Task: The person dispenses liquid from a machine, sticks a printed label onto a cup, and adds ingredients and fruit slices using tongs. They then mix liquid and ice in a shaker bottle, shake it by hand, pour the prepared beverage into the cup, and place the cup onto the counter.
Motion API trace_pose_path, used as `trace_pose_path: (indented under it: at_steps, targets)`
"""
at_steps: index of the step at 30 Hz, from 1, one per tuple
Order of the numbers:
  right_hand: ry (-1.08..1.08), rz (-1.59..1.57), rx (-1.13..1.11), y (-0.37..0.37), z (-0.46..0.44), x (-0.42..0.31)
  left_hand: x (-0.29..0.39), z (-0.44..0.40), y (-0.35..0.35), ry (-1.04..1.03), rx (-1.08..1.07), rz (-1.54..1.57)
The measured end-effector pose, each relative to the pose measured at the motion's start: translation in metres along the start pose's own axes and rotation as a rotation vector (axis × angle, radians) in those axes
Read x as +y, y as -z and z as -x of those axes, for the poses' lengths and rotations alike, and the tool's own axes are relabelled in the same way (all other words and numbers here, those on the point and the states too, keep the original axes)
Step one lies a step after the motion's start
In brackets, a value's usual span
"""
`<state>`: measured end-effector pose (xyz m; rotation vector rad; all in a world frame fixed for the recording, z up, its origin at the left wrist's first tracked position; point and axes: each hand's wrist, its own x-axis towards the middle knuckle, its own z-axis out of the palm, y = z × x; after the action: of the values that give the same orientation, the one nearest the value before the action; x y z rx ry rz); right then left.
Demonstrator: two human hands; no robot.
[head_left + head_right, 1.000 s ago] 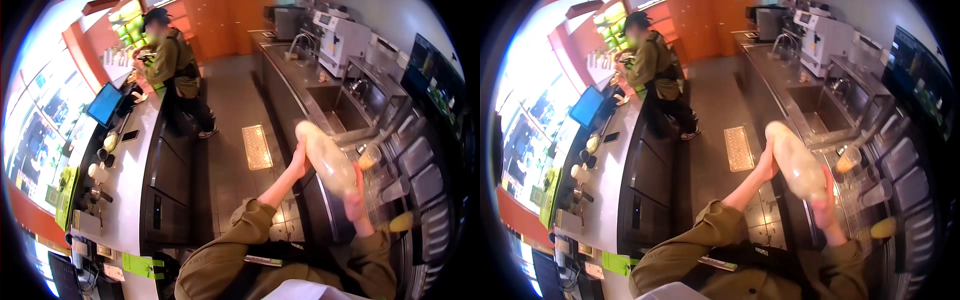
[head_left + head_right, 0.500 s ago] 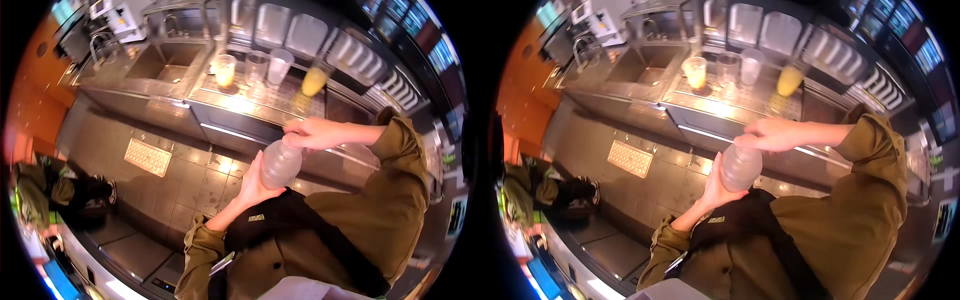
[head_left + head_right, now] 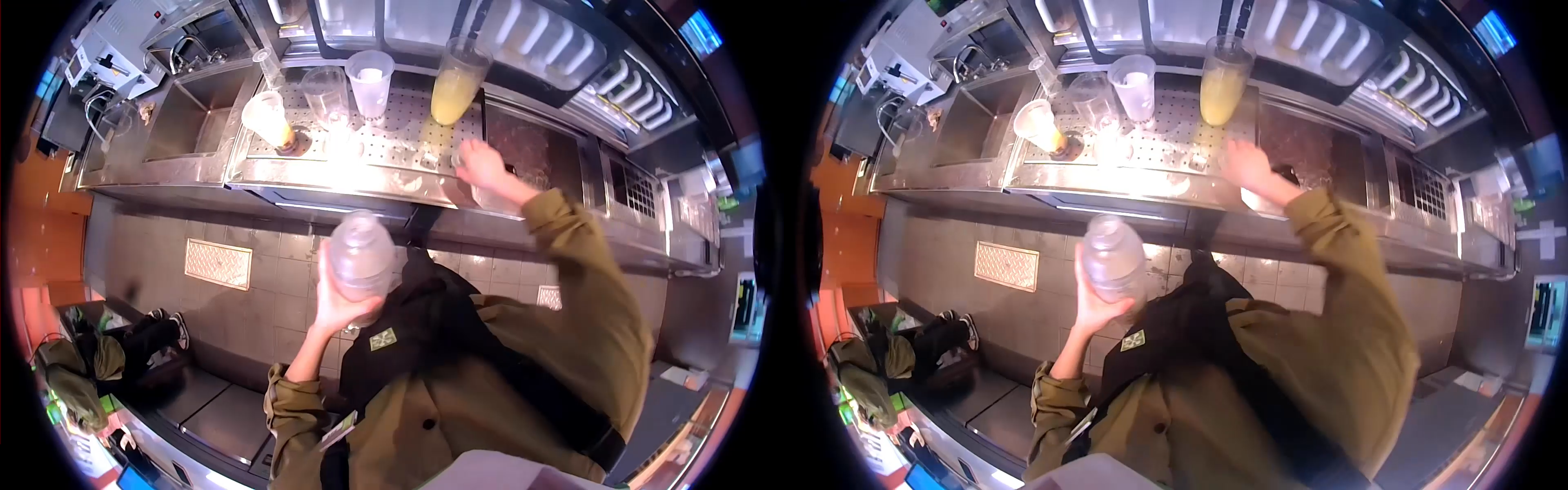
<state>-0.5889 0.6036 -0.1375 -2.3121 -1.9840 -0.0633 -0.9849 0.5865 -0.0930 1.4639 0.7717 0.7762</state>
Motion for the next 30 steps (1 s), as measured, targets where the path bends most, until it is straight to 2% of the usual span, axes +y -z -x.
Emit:
trace_pose_path:
  at_steps: [2,3,4,6,8,10,12,13,15,17,19,22,26,28,30]
  targets:
    - [0.010,-0.095,0.070,-0.045,-0.006,0.015,0.013,-0.008,-0.005,0.058,0.088,0.072]
    - [-0.043,-0.116,0.027,-0.031,-0.009,0.008,0.015,-0.012,-0.007,0.065,0.126,0.094]
    - [-0.003,-0.045,0.073,-0.011,-0.013,0.001,0.017,-0.017,-0.009,0.069,0.160,0.113]
    - [0.048,-0.251,0.178,0.021,-0.027,-0.021,0.019,-0.032,-0.012,0.065,0.224,0.130]
    - [0.266,-0.469,0.314,0.014,-0.055,-0.044,0.025,-0.042,-0.019,0.057,0.282,0.123]
    - [0.042,-0.865,0.267,-0.018,-0.102,-0.073,0.023,-0.049,-0.025,0.028,0.340,0.123]
    - [-0.145,-1.031,0.306,-0.020,-0.144,-0.098,0.034,-0.054,-0.029,0.031,0.365,0.095]
    - [-0.112,-1.340,0.236,-0.032,-0.162,-0.098,0.039,-0.055,-0.032,0.064,0.383,0.098]
    - [-0.013,-1.469,0.328,-0.043,-0.186,-0.100,0.046,-0.057,-0.036,0.018,0.443,0.034]
    - [-0.088,-1.466,-0.004,-0.013,-0.167,-0.095,0.045,-0.058,-0.032,-0.006,0.471,-0.030]
    - [-0.081,-1.307,0.022,-0.048,-0.145,-0.086,0.044,-0.059,-0.026,0.004,0.449,-0.078]
    - [0.028,-1.247,0.135,-0.005,-0.088,-0.102,0.046,-0.067,-0.022,-0.017,0.400,-0.086]
    - [-0.039,-1.068,0.462,-0.009,-0.059,-0.104,0.052,-0.082,-0.016,-0.018,0.325,-0.092]
    - [0.047,-1.023,0.651,0.046,-0.047,-0.082,0.055,-0.092,-0.017,-0.085,0.283,-0.081]
    - [0.367,-1.195,0.475,0.102,-0.055,-0.088,0.063,-0.102,-0.016,-0.083,0.227,-0.062]
